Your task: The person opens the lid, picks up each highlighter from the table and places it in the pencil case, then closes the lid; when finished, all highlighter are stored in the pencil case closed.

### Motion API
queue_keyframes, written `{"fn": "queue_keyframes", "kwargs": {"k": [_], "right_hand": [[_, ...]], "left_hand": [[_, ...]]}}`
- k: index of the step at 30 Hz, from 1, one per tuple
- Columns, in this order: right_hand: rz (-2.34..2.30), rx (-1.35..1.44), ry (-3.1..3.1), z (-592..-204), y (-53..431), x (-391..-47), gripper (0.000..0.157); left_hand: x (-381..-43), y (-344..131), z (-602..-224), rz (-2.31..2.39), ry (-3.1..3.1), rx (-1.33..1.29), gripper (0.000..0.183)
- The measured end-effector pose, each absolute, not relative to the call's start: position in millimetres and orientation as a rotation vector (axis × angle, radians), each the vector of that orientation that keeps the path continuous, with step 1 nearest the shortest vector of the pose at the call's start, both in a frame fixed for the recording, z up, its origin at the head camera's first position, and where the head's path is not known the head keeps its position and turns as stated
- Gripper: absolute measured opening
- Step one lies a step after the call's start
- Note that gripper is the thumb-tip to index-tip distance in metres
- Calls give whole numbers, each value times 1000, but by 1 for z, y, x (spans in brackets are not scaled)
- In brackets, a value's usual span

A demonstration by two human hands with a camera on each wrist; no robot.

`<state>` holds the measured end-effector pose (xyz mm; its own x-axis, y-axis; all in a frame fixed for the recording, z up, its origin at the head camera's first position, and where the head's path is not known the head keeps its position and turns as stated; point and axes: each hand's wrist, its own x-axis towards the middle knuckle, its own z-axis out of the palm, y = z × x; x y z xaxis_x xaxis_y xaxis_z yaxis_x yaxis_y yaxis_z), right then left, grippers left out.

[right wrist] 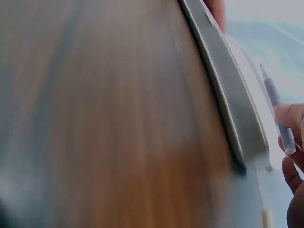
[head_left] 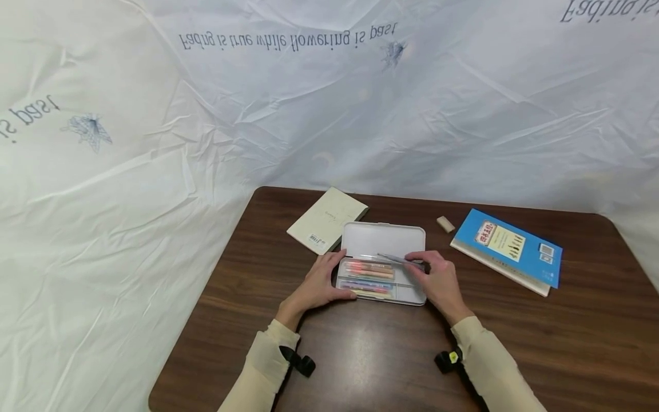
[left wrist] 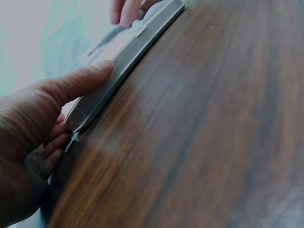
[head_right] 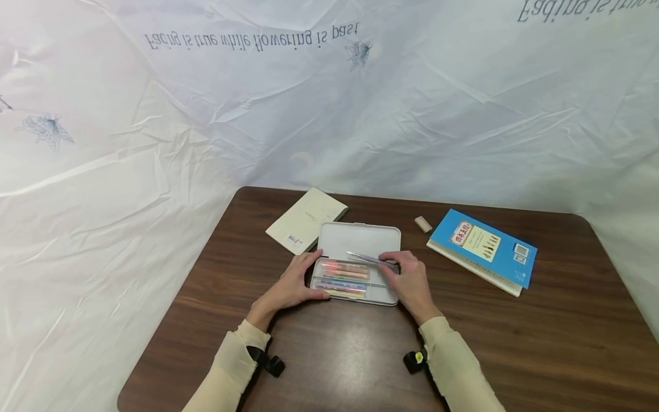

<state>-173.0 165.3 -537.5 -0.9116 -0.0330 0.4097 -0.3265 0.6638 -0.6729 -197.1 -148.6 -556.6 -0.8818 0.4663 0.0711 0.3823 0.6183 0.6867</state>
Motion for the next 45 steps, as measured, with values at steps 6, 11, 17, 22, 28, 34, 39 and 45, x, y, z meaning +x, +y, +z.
{"fn": "queue_keyframes", "kwargs": {"k": [6,11,17,22,28,34,39,45], "right_hand": [[1146,417,-2589,-535,142,-177,17],[1134,451,-2630,-535,129,-178,17],[1098,494,-2618,-536,120,-179,17],[1083,506,-2615,-538,116,-179,17],[1088,518,-2623,-540,115,-180,18],[1105,530,-2620,-540,114,-180,17],[1106,527,-2640,-540,113,-179,18],[1112,538,-2635,-540,112,-179,16]], "left_hand": [[-197,-146,-558,1116,2718,723,113],[-197,-144,-557,1127,2704,724,112],[-198,-143,-553,1135,2697,719,111],[-200,-143,-553,1110,2703,718,112],[-201,-144,-554,1109,2701,715,112],[-201,-146,-555,1101,2703,723,112],[-200,-147,-555,1114,2705,728,111],[-199,-148,-556,1111,2709,713,111]]}}
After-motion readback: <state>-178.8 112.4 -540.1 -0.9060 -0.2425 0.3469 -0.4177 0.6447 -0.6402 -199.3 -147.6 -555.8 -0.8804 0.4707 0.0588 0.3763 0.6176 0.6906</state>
